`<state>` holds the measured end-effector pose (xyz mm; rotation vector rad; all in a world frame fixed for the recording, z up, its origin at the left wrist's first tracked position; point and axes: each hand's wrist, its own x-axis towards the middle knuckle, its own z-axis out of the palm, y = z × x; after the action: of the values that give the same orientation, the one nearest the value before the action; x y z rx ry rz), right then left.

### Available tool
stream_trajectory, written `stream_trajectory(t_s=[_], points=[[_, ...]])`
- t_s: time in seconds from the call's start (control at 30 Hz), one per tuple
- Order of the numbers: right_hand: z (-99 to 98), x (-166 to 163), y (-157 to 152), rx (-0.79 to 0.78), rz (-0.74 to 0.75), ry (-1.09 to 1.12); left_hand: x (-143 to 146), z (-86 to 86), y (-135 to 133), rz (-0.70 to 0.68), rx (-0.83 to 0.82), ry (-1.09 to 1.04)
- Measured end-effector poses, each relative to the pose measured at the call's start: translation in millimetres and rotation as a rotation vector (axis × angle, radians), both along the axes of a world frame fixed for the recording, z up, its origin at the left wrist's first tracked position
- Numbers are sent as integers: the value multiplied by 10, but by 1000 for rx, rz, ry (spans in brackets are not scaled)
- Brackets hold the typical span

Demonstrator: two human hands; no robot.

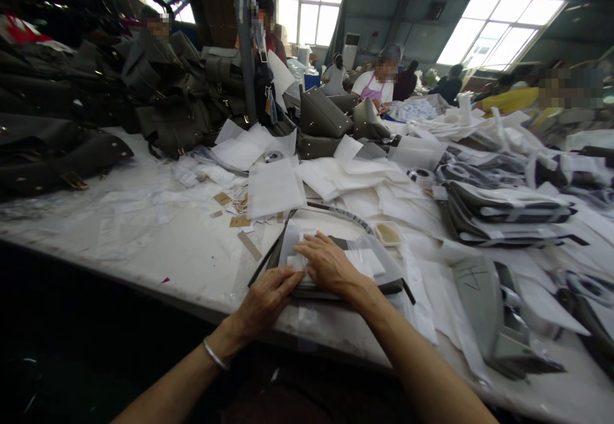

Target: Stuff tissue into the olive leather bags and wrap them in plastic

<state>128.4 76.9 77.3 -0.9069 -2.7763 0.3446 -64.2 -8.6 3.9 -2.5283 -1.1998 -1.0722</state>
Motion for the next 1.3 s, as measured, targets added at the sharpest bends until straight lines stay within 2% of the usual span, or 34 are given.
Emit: stream_trajectory(t_s=[0.1,0.23,0.53,0.7,0.8,0.97,1.1,1.2,1.3], points=[[-6,-22,1,-162,22,-12,2,-11,-16,15,-50,13],[42,21,-70,-280,-66,19,8,-19,-28,30,-111,14],[-162,-37,-195,-71,-130,210,-5,-59,-18,2,-137,-39],[-172,30,-314,26,-147,351,-5,-121,-11,6,-135,-68],[-166,97,-395,4,-190,350,-4,-131,-9,13,-113,-74],[-115,149,-393,-176,-177,281,-8,-111,-15,16,-126,-73],[-27,91,-340,-257,-184,268,-4,-78,-16,-3,-134,-76],[-1,47,-353,-256,-222,215,-6,-66,-9,-23,-99,-77],[-59,44,-438,-202,-273,219,-9,-74,-1,-38,-68,-91]])
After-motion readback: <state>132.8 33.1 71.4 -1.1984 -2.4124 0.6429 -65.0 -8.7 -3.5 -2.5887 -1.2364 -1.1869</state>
